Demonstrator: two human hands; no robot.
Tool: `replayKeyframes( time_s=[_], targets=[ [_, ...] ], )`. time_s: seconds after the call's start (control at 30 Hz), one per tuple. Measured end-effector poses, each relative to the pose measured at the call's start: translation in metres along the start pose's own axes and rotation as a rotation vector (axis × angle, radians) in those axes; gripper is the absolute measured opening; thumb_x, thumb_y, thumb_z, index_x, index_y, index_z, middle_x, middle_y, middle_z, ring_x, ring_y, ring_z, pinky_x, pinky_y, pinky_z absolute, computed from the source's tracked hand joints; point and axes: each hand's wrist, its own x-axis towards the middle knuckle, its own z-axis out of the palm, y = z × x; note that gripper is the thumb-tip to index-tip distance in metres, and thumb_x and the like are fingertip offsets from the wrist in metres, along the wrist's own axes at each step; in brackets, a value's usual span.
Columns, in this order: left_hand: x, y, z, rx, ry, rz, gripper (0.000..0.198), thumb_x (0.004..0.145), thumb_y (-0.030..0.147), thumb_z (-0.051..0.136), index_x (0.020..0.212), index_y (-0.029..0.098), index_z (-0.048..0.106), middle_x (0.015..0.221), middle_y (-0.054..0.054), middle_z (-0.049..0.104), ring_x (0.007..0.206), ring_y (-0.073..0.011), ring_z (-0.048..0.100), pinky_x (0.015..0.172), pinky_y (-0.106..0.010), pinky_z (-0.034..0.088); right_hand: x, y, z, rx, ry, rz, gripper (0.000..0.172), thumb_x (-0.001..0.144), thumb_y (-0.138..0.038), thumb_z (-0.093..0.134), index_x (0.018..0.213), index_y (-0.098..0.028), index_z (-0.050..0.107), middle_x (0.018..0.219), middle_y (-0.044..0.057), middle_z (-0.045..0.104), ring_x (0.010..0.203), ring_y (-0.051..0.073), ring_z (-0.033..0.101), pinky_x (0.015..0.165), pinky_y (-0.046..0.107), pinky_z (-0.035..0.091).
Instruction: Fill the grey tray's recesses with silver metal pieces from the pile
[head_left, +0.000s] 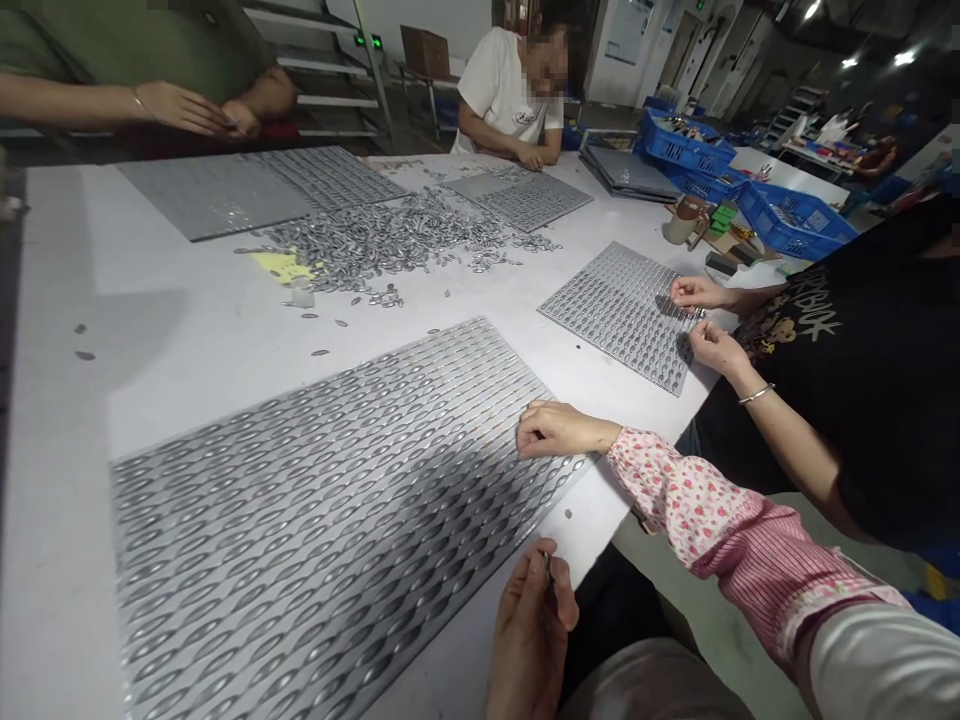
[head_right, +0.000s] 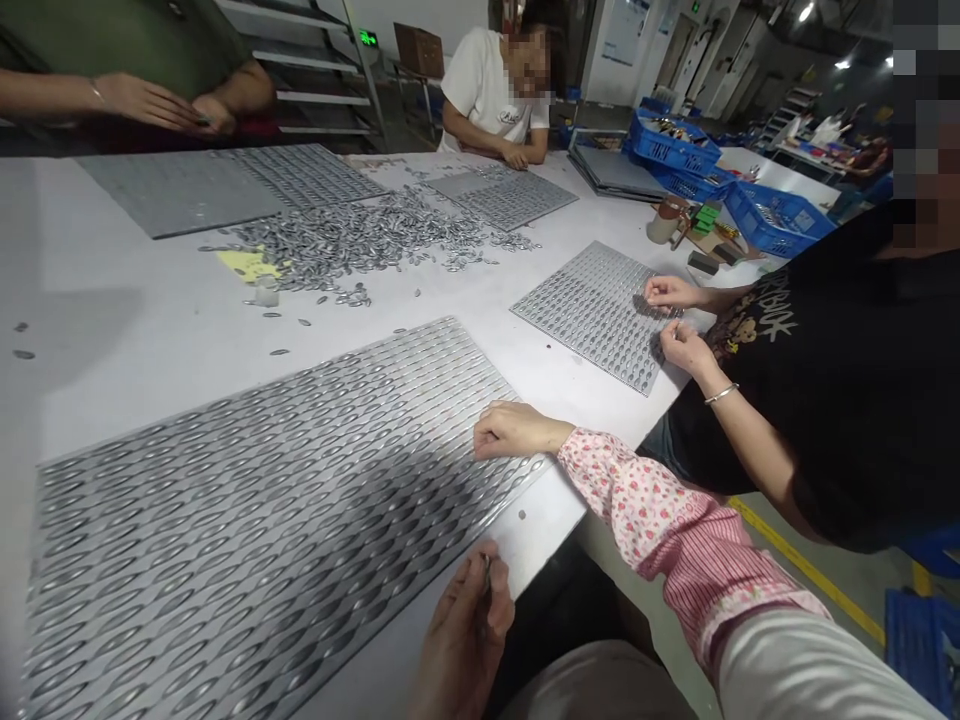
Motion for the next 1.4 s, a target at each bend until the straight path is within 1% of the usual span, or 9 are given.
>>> replayKeyframes(
  time_s=[0.13, 0.33, 0.63, 0.83, 1.07, 1.17, 1.23, 1.33, 1.4],
  targets=[
    [0.002, -0.001, -0.002, -0.002, -0.022, 0.020, 0.038, 0.060, 0.034, 0.085, 0.088, 0.013, 0.070, 0.069, -0.003, 0.064, 0.049, -0.0062, 0.046, 0.045, -0.018, 0.039, 0.005, 0.000, -0.001, 0.016, -0.013, 0.071, 0.017, 0.078, -0.032, 0.074, 0.074, -0.017, 0.068, 0.066, -0.004, 0.060, 0.068, 0.010, 0.052, 0.071, 0.022, 0.034],
    [0.003, -0.001, -0.004, -0.047, -0.078, 0.049, 0.030, 0.063, 0.028, 0.084, 0.087, 0.015, 0.070, 0.071, -0.003, 0.064, 0.055, -0.0080, 0.051, 0.050, -0.019, 0.044, 0.006, 0.000, -0.003, 0.005, -0.026, 0.052, 0.013, 0.079, -0.028, 0.073, 0.075, -0.017, 0.069, 0.067, -0.004, 0.060, 0.069, 0.010, 0.052, 0.071, 0.022, 0.035],
    [0.003, -0.002, -0.001, -0.065, -0.040, 0.092, 0.028, 0.061, 0.026, 0.086, 0.081, 0.014, 0.071, 0.076, -0.002, 0.063, 0.060, -0.0070, 0.053, 0.052, -0.017, 0.046, -0.019, -0.009, 0.010, 0.057, 0.158, -0.131, 0.017, 0.082, -0.034, 0.070, 0.082, -0.017, 0.071, 0.077, 0.002, 0.065, 0.081, 0.014, 0.055, 0.079, 0.026, 0.038],
    [0.003, -0.001, 0.002, -0.141, -0.019, 0.069, 0.028, 0.059, 0.025, 0.087, 0.078, 0.014, 0.069, 0.068, 0.002, 0.057, 0.053, -0.0040, 0.046, 0.047, -0.014, 0.043, -0.022, -0.011, 0.025, -0.031, 0.227, -0.114, 0.020, 0.085, -0.038, 0.067, 0.081, -0.019, 0.072, 0.080, 0.004, 0.065, 0.085, 0.018, 0.053, 0.082, 0.032, 0.038],
    [0.011, 0.008, 0.023, -0.235, -0.015, 0.048, 0.019, 0.067, 0.020, 0.081, 0.079, 0.014, 0.067, 0.067, 0.003, 0.054, 0.051, -0.0025, 0.044, 0.042, -0.012, 0.039, -0.055, -0.044, 0.019, 0.517, 0.169, -0.223, 0.025, 0.085, -0.039, 0.066, 0.091, -0.014, 0.068, 0.084, 0.005, 0.066, 0.082, 0.014, 0.059, 0.078, 0.026, 0.047],
    [0.013, 0.009, 0.032, -0.233, -0.007, 0.025, 0.011, 0.074, 0.019, 0.075, 0.076, 0.013, 0.066, 0.063, 0.004, 0.053, 0.047, -0.0024, 0.044, 0.039, -0.011, 0.037, -0.066, -0.053, 0.021, 0.562, 0.207, -0.179, 0.023, 0.086, -0.038, 0.064, 0.082, -0.015, 0.068, 0.079, 0.005, 0.065, 0.079, 0.014, 0.059, 0.075, 0.026, 0.047],
    [0.012, 0.009, 0.034, -0.211, 0.032, 0.014, 0.008, 0.079, 0.020, 0.070, 0.078, 0.013, 0.068, 0.065, 0.001, 0.059, 0.050, -0.0039, 0.051, 0.043, -0.013, 0.043, -0.067, -0.050, 0.023, 0.571, 0.239, -0.117, 0.024, 0.086, -0.037, 0.064, 0.078, -0.015, 0.068, 0.076, 0.004, 0.065, 0.077, 0.014, 0.059, 0.074, 0.027, 0.047],
    [0.010, 0.007, 0.030, -0.149, 0.070, -0.002, 0.012, 0.082, 0.014, 0.064, 0.091, 0.014, 0.071, 0.094, -0.010, 0.072, 0.082, -0.0135, 0.068, 0.070, -0.021, 0.056, -0.062, -0.036, 0.023, 0.610, 0.387, 0.109, 0.027, 0.085, -0.041, 0.064, 0.078, -0.015, 0.068, 0.078, 0.004, 0.066, 0.076, 0.014, 0.058, 0.074, 0.028, 0.047],
    [0.008, 0.005, 0.025, -0.089, 0.026, -0.020, 0.021, 0.081, 0.011, 0.064, 0.100, 0.014, 0.071, 0.110, -0.013, 0.072, 0.102, -0.0189, 0.066, 0.083, -0.024, 0.055, -0.056, -0.024, 0.021, 0.567, 0.507, 0.279, 0.027, 0.085, -0.041, 0.064, 0.079, -0.015, 0.067, 0.080, 0.004, 0.066, 0.076, 0.014, 0.057, 0.073, 0.028, 0.045]
  ],
)
